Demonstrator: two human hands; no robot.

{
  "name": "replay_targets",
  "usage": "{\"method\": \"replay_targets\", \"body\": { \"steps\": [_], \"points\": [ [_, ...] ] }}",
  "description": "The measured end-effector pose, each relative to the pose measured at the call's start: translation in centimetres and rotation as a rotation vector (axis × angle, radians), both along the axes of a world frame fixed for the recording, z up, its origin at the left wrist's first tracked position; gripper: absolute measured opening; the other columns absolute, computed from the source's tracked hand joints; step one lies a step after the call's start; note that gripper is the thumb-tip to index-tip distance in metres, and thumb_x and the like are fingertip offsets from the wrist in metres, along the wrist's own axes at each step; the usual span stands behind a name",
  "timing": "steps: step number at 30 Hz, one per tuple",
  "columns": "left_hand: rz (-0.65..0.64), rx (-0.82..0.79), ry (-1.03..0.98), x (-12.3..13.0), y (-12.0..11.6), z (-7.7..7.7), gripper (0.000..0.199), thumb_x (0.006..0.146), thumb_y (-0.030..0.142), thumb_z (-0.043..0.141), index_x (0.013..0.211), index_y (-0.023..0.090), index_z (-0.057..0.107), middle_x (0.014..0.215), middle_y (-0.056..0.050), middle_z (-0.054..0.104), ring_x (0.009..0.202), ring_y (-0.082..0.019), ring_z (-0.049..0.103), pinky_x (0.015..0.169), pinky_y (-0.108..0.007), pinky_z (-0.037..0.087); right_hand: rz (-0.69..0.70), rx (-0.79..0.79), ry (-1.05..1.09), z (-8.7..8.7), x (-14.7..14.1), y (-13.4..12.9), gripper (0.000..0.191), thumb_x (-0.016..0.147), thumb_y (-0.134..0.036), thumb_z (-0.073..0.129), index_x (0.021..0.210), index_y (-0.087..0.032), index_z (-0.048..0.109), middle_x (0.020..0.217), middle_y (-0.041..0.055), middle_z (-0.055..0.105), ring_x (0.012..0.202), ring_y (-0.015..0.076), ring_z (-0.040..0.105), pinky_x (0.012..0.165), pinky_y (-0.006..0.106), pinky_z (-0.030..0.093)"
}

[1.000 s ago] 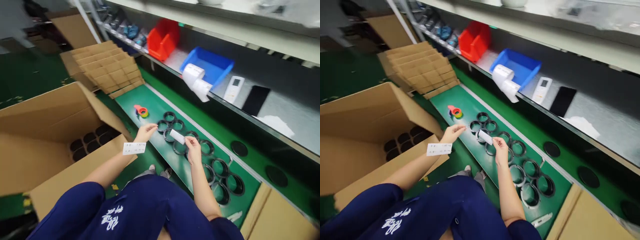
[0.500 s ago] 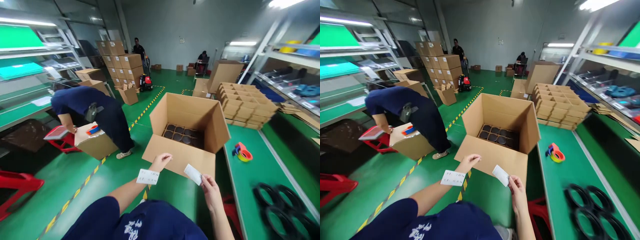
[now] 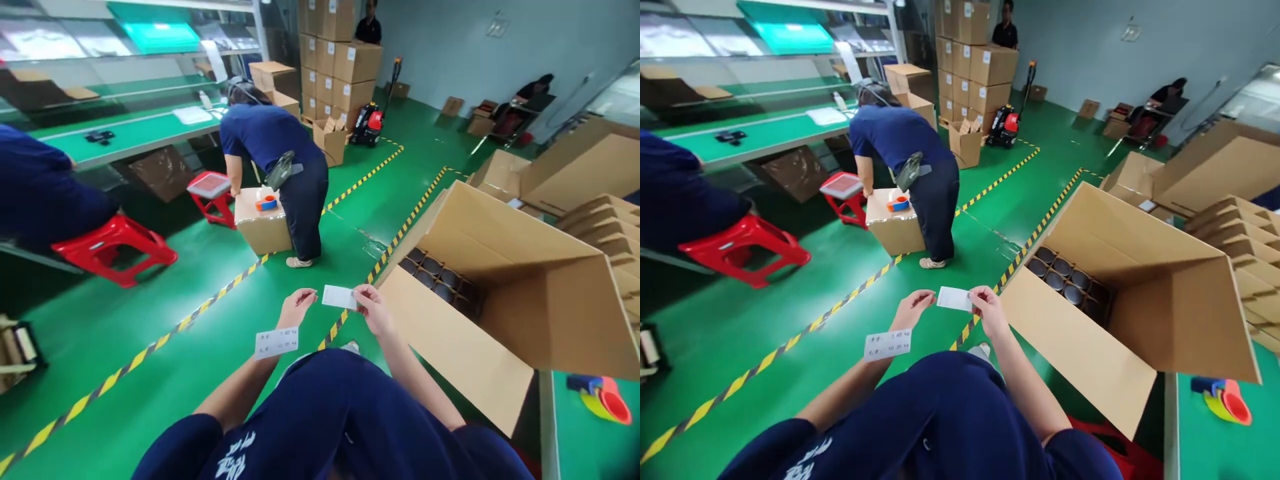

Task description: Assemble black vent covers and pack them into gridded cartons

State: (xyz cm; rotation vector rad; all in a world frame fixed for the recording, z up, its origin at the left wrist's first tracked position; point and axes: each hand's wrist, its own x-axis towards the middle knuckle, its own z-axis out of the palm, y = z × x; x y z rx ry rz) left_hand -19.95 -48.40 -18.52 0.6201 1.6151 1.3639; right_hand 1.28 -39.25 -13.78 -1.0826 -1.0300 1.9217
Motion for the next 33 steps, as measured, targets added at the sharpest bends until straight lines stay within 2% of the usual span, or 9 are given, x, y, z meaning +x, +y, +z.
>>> {"method": "replay_targets", "body": {
  "steps": [3,6,10,15,20,24,27,33],
  "points": [
    [0.130,-0.016,-0.087,-1.5,-2.2,-0.9,0.047,0.064,0.058,0.084,0.092,0.020,0.075,0.091,-0.008,0.078,0.095,-0.026,0.075,0.098,-0.043,0.057,0.071,-0.067,-0.027,-0.9,-3.0,0.7,0.040,0.059,-0.046,0.090,0.079,-0.022,0.066,0.075,-0.0024,0.063,0.063,0.0111,0.052,0.053,0.023,0.043],
    [0.194,-0.041,-0.106,-2.7,-3.3,-1.3,0.052,0.062,0.060,0.086,0.092,0.020,0.075,0.092,-0.008,0.078,0.094,-0.025,0.075,0.098,-0.042,0.058,0.103,-0.131,-0.019,-1.6,-5.6,1.3,0.041,0.054,-0.044,0.091,0.078,-0.021,0.066,0.075,-0.0020,0.064,0.064,0.0115,0.054,0.052,0.022,0.044],
    [0.225,-0.056,-0.069,-4.2,-1.7,-1.5,0.054,0.061,0.061,0.087,0.093,0.019,0.075,0.093,-0.007,0.077,0.095,-0.025,0.075,0.098,-0.041,0.059,0.108,-0.174,0.059,-2.4,-7.7,3.4,0.041,0.052,-0.041,0.092,0.077,-0.020,0.067,0.076,-0.0017,0.065,0.069,0.0123,0.057,0.053,0.021,0.046],
    [0.128,-0.094,-0.043,-5.2,3.7,-1.5,0.054,0.063,0.060,0.086,0.096,0.018,0.075,0.092,-0.007,0.077,0.094,-0.024,0.074,0.096,-0.040,0.059,0.036,-0.227,0.077,-4.2,-7.5,7.7,0.045,0.050,-0.044,0.094,0.077,-0.019,0.068,0.076,-0.0018,0.063,0.068,0.0113,0.057,0.051,0.020,0.047],
    [0.030,-0.105,-0.028,-4.3,10.5,-0.9,0.052,0.063,0.058,0.086,0.092,0.016,0.075,0.090,-0.009,0.077,0.088,-0.023,0.073,0.092,-0.041,0.058,-0.094,-0.270,0.032,-6.5,-4.5,11.8,0.046,0.050,-0.045,0.096,0.078,-0.020,0.069,0.076,-0.0029,0.062,0.066,0.0101,0.056,0.052,0.021,0.048],
    [-0.081,-0.080,-0.006,-3.1,16.5,-0.1,0.044,0.070,0.053,0.083,0.093,0.017,0.076,0.089,-0.009,0.077,0.088,-0.023,0.073,0.091,-0.041,0.058,-0.168,-0.308,0.023,-7.9,-1.8,15.2,0.045,0.050,-0.044,0.096,0.078,-0.021,0.070,0.073,-0.0033,0.062,0.062,0.0095,0.054,0.051,0.021,0.048],
    [-0.127,-0.069,0.021,-2.5,20.4,0.9,0.040,0.073,0.050,0.082,0.095,0.017,0.076,0.086,-0.009,0.076,0.088,-0.023,0.073,0.091,-0.042,0.058,-0.220,-0.305,0.043,-7.7,-0.7,17.7,0.043,0.052,-0.044,0.095,0.078,-0.021,0.069,0.071,-0.0039,0.060,0.060,0.0092,0.053,0.049,0.021,0.046],
    [-0.197,-0.022,0.027,-1.1,28.0,3.5,0.046,0.075,0.054,0.082,0.100,0.016,0.076,0.095,-0.009,0.076,0.093,-0.022,0.072,0.096,-0.041,0.056,-0.312,-0.178,0.139,-5.5,-0.1,22.5,0.036,0.064,-0.044,0.089,0.082,-0.023,0.067,0.075,-0.0038,0.058,0.061,0.0092,0.052,0.050,0.020,0.047]
  ]
}}
